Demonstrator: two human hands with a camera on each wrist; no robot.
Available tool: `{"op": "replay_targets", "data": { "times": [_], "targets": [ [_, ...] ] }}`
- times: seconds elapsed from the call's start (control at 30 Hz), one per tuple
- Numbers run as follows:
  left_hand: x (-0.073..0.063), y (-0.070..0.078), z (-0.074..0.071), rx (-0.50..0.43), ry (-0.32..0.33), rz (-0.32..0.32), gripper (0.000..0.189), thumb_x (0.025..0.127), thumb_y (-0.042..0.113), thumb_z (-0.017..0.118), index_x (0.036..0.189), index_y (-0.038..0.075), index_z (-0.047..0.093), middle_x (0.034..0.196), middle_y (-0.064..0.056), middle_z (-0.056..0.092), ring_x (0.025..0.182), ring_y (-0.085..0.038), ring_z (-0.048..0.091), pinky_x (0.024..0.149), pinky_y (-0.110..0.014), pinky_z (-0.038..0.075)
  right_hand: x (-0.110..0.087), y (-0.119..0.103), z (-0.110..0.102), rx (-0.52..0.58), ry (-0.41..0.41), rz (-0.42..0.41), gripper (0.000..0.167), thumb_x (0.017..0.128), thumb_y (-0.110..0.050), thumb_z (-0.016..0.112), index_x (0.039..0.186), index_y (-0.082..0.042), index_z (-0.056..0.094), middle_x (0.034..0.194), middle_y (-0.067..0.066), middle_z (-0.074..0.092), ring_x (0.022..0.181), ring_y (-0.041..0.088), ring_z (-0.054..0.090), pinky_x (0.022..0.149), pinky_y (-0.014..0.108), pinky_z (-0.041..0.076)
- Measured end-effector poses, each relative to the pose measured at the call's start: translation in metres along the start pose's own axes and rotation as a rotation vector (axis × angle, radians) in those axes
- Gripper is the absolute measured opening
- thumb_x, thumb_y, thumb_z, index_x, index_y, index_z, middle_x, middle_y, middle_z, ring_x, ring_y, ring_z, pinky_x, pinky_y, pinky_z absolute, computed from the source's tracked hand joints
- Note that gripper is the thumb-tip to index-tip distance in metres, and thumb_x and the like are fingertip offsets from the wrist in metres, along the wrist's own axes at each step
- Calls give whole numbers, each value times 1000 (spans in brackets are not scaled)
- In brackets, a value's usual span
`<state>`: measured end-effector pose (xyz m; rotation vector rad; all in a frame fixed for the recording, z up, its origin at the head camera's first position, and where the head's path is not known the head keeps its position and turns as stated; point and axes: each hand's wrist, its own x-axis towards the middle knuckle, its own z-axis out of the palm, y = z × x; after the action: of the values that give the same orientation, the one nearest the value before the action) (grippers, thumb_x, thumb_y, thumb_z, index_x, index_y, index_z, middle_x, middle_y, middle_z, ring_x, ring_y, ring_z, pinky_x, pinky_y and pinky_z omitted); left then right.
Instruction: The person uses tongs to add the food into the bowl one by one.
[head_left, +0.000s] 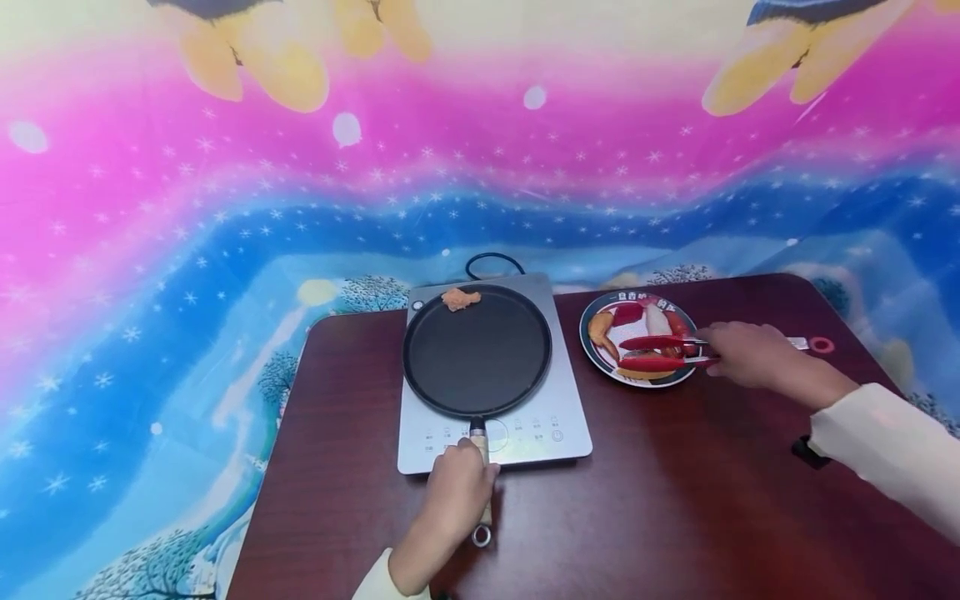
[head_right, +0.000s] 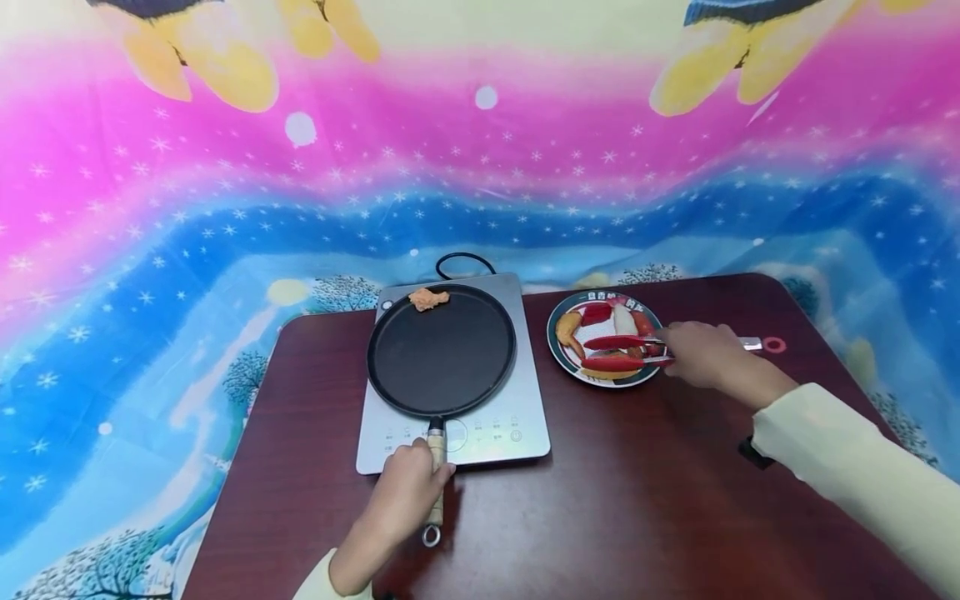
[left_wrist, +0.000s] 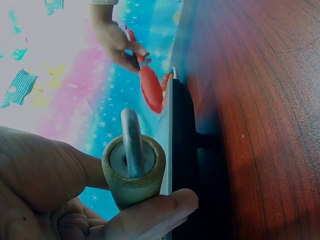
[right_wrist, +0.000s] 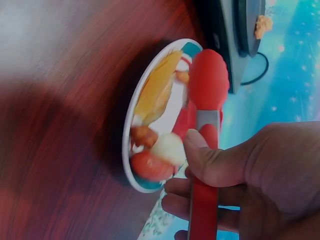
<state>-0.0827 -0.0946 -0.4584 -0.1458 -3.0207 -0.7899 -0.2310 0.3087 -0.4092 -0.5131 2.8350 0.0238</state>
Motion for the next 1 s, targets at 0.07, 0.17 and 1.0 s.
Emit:
{"op": "replay_targets", "data": {
  "times": [0.07,0.17,1.0],
  "targets": [
    [0,0,0,0,5,-1,29,83,12,82,84,-11,65,70,-16,62,59,-28,65,54,-38,54,-5,7,-1,6,-12,0,57,84,-16,83,131,7,62,117,27,69,102,43,67,69,55,55],
    [1,0,-1,-4,-1,0,29,84,12,81,85,-12,65,70,-15,61,59,-26,65,53,-36,54,-12,15,-1,6,-26,2,54,83,-15,83,128,7,64,110,22,71,96,39,68,64,50,52],
    [2,-1,-1,-19,-29,-27,30,86,14,80,88,-12,65,69,-13,61,60,-24,64,54,-35,53,-9,20,-17,-82,-109,19,56,75,-13,89,123,5,67,97,10,72,89,33,67,74,59,52]
  ]
}}
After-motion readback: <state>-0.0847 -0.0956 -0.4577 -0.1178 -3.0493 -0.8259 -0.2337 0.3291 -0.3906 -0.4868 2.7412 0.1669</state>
